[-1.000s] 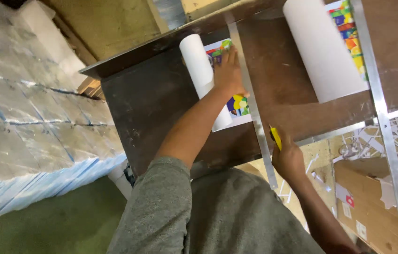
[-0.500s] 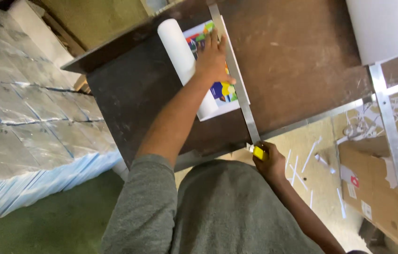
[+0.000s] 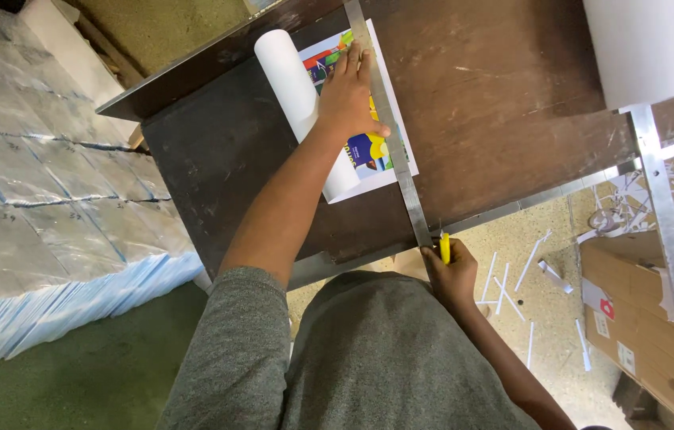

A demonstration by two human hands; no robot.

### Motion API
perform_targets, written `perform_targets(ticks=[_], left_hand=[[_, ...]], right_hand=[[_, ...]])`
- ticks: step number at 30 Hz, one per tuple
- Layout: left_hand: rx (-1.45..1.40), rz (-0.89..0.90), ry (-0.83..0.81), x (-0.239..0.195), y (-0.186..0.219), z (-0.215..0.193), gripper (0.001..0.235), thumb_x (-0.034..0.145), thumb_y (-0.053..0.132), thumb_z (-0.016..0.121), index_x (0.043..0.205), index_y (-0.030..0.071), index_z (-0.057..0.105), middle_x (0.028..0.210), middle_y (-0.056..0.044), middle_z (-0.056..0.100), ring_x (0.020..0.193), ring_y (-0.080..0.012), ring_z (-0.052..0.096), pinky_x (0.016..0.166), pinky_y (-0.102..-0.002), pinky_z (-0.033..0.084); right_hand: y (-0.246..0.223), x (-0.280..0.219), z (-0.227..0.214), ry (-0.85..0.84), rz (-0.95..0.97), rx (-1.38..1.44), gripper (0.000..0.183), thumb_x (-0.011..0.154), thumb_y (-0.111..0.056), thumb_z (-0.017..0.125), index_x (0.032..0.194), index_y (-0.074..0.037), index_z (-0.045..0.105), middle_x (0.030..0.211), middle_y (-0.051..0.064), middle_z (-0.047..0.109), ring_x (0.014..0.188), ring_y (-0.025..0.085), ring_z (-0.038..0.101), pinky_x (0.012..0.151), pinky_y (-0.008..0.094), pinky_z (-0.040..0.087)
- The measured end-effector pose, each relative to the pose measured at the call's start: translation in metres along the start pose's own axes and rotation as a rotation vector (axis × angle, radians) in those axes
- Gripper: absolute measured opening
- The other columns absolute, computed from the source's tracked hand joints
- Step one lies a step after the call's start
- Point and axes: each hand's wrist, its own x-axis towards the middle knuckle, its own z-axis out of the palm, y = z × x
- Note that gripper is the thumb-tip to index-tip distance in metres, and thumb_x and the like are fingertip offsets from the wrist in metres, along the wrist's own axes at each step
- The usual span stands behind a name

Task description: Trimming the edges of printed posters using a utility knife and a metal ruler

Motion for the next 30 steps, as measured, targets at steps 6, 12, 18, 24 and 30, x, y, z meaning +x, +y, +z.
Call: perform_targets(ticks=[6, 12, 18, 24, 30], left_hand=[[-0.006, -0.009, 0.007, -0.001, -0.001, 0.001, 0.160, 0.061, 0.080, 0.100, 0.166, 0.006, 0.005, 0.174, -0.016, 0.006, 0.160, -0.0346, 0.009, 0.125, -0.053, 0.030], [0.039, -0.017, 0.050, -0.001, 0.000, 0.003, 0.154, 0.065, 0.092, 0.093, 0.166, 0.009, 0.011, 0.174, -0.013, 0.008, 0.160, -0.0340, 0.011, 0.123, -0.053, 0.033], [0.044, -0.021, 0.012, -0.002, 0.001, 0.000, 0.156, 0.065, 0.090, 0.093, 0.166, 0.006, 0.009, 0.175, -0.011, 0.004, 0.160, -0.0297, 0.008, 0.123, -0.053, 0.032], [0.087, -0.023, 0.018, 0.000, -0.001, 0.002, 0.156, 0.067, 0.097, 0.088, 0.167, 0.009, 0.008, 0.175, -0.010, 0.004, 0.161, -0.0296, 0.008, 0.122, -0.052, 0.035], [0.049, -0.004, 0.063, -0.001, -0.003, 0.008, 0.164, 0.061, 0.094, 0.097, 0.167, 0.007, 0.007, 0.175, -0.010, 0.004, 0.161, -0.0309, 0.013, 0.121, -0.053, 0.038]], right_hand=[[0.033, 0.021, -0.001, -0.162, 0.048, 0.027, 0.024, 0.088, -0.026, 0.085, 0.076, -0.012, 0.070, 0.067, -0.004, 0.061, 0.064, 0.009, 0.048, 0.058, 0.029, 0.038], [0.022, 0.027, -0.008, -0.149, -0.011, 0.069, 0.036, 0.090, -0.023, 0.080, 0.069, -0.014, 0.052, 0.065, -0.006, 0.039, 0.065, 0.009, 0.034, 0.058, 0.030, 0.028], [0.016, 0.028, -0.008, -0.209, 0.019, 0.174, 0.012, 0.092, -0.017, 0.076, 0.090, -0.006, 0.074, 0.083, 0.006, 0.078, 0.075, 0.013, 0.065, 0.068, 0.030, 0.052], [0.026, 0.032, 0.000, -0.183, -0.045, 0.109, 0.011, 0.092, -0.018, 0.076, 0.090, -0.009, 0.071, 0.076, -0.001, 0.061, 0.073, 0.011, 0.051, 0.066, 0.030, 0.042], [0.026, 0.034, 0.004, -0.175, -0.032, 0.112, 0.014, 0.093, -0.020, 0.076, 0.085, -0.010, 0.069, 0.076, 0.001, 0.066, 0.071, 0.012, 0.054, 0.066, 0.031, 0.045]])
